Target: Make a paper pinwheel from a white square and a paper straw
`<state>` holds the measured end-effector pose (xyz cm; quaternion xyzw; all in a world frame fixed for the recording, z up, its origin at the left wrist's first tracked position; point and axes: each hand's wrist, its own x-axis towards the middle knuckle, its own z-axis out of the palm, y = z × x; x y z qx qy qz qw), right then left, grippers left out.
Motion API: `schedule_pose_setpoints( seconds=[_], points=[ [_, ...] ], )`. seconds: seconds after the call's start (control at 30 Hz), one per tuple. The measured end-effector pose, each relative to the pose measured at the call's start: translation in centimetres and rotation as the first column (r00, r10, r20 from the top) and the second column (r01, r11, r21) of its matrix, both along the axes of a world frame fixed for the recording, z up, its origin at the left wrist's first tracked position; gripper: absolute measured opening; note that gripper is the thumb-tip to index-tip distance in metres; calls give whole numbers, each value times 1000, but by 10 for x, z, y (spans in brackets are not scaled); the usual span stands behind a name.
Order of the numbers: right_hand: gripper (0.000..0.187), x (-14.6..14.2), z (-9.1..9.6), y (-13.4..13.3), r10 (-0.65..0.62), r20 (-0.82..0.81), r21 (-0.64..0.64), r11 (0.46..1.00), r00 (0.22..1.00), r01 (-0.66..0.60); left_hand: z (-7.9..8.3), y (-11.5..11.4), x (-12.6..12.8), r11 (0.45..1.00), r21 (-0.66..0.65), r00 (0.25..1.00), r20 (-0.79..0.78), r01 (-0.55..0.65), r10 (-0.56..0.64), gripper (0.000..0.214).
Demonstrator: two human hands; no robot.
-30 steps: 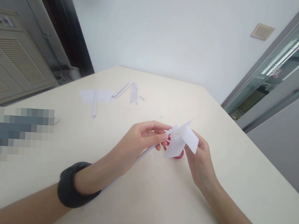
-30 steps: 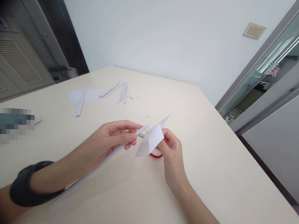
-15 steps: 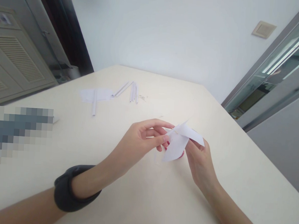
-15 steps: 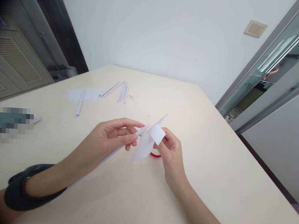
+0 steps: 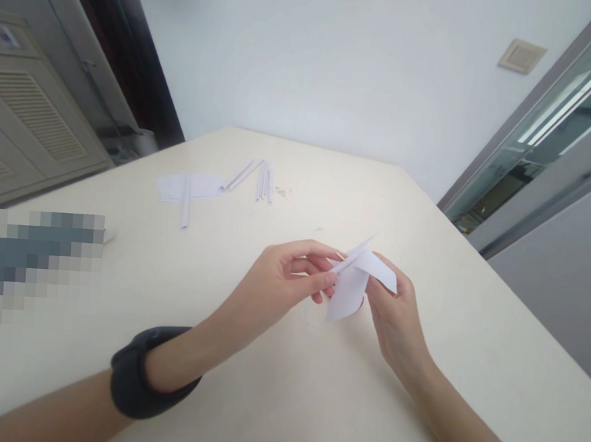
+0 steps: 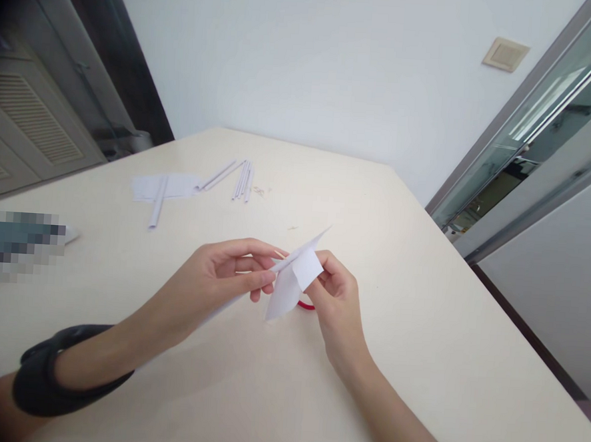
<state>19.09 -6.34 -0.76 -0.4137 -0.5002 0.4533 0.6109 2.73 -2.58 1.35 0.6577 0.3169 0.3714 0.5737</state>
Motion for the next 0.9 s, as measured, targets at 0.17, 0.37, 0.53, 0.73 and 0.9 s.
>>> schedule_pose_setpoints(
  seconds=[0.17,0.37,0.53,0.73,0.9],
  points=[
    [7,1,0,0,-11,8,-13,1000,1000,11,2,0,0,1000,-13,1000,-2,1,-1,18],
    [9,0,0,0,-43,32,-18,999,999,44,3,3,0,1000,3,1000,-28,-12,12,17],
    [18,0,2,-2,-54,85,-63,996,995,59,3,4,0,998,-58,999,-14,-35,34,21],
    [22,1,2,-2,-62,89,-56,996,994,67,3,9,-1,983,-180,992,114,-22,44,22],
    [21,2,0,-1,-59,86,-86,994,995,67,1,15,-1,967,-240,976,215,79,-26,19]
  ],
)
